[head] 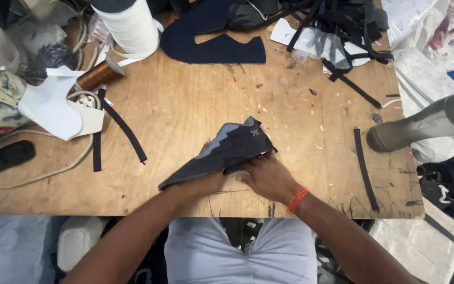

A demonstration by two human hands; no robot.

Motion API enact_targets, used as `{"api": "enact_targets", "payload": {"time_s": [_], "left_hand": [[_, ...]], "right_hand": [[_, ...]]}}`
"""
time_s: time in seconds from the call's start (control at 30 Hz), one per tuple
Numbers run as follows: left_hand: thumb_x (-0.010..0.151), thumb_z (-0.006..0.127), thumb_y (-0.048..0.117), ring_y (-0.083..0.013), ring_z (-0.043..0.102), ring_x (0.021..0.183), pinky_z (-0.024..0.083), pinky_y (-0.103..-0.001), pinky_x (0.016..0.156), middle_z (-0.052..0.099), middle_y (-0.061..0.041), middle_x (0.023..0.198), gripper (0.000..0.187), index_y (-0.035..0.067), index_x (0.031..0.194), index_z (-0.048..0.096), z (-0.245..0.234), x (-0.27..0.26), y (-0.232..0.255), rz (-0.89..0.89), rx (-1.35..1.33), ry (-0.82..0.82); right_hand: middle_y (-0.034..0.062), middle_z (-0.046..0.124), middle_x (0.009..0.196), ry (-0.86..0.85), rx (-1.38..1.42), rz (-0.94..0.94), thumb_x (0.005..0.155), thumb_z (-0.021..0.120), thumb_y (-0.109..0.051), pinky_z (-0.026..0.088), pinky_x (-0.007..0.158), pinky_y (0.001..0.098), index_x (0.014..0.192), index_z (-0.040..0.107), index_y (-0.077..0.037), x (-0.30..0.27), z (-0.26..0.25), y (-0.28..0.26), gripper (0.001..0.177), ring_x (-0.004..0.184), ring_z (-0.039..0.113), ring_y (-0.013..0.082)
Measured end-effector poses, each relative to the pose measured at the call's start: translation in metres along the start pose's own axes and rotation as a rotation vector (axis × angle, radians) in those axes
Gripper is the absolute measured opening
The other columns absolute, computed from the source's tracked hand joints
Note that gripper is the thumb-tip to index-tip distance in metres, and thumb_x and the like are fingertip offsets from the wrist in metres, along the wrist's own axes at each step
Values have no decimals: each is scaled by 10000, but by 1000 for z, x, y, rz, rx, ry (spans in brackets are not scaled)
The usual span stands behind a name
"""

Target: The person sits at a wooden workbench in a shoe workshop and turns dark fabric shoe uppers right-side out by hand, pushing the material through and smoothing the seams. Finished uppers are placed in a growing pile on the table, and the person repeatedly picks the next upper to process.

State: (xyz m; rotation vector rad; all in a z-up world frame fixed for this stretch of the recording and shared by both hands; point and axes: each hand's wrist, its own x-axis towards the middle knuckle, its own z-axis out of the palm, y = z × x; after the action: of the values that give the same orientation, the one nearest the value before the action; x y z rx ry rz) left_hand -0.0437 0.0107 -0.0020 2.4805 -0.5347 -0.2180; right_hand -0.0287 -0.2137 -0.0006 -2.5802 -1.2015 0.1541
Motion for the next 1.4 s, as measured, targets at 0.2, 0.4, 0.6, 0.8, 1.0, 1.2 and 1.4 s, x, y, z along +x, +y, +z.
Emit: {"api": "enact_targets", "payload": {"time_s": [0.2, 0.4, 0.6, 0.8, 1.0, 1.2, 1.4], "left_hand": [[750, 655, 199, -503, 390, 1362, 189, -573, 1184, 477, -339, 1420, 705, -40, 1397, 508, 24, -13, -1, 97, 90, 134], [878, 574, 208, -531, 579, 1201, 321, -704, 1121, 635, -377, 1235, 457, -109, 1204, 626, 47, -28, 2, 302, 812, 183], [1066, 471, 244, -541, 649, 962, 408, -704, 1048, 678, -366, 1025, 418, -125, 1138, 653, 81, -42, 0, 336, 581, -153], [959, 502, 272, -448, 605, 1132, 443, -627, 982, 617, -357, 1198, 492, -150, 1188, 609, 33, -40, 50, 444, 701, 294], [956, 529, 115, -446, 533, 1353, 431, -468, 1142, 557, -290, 1459, 385, -19, 1310, 597, 59, -16, 46, -1, -196, 386], [968, 694, 245, -483, 500, 1298, 426, -490, 1065, 478, -364, 1419, 737, -132, 1497, 345, 33, 5, 39, -88, -413, 710], [819, 686, 194, -476, 620, 1070, 477, -507, 909, 626, -340, 1254, 604, -105, 1327, 560, 31, 6, 21, 205, 8, 385]], "right_hand": [[220, 599, 1327, 160, -126, -171, 922, 558, -549, 308, 1137, 520, 1247, 635, -10, -1, -3, -18, 634, 1311, 492, 416], [123, 620, 1386, -175, 6, 189, 1054, 442, -380, 394, 1112, 499, 1269, 696, -174, 11, 3, -1, 391, 1317, 531, 356], [183, 650, 1304, 198, -259, -98, 834, 568, -256, 272, 1062, 700, 1207, 700, -81, 32, 23, -28, 432, 1284, 516, 410], [145, 656, 1275, 473, 288, 133, 967, 698, -207, 466, 1095, 457, 1215, 674, -105, 7, -31, -50, 270, 1296, 587, 334], [86, 679, 1174, 376, -57, 66, 874, 680, -78, 521, 935, 416, 1203, 726, -146, 41, -87, -43, 338, 1081, 663, 307], [204, 731, 893, -98, 459, 425, 1040, 608, -236, 547, 758, 443, 1033, 716, -26, -1, -38, -23, 237, 863, 728, 361], [244, 702, 1034, 130, 315, 130, 922, 556, -82, 535, 776, 502, 1229, 632, -9, -6, -54, -32, 324, 956, 673, 443]]}}
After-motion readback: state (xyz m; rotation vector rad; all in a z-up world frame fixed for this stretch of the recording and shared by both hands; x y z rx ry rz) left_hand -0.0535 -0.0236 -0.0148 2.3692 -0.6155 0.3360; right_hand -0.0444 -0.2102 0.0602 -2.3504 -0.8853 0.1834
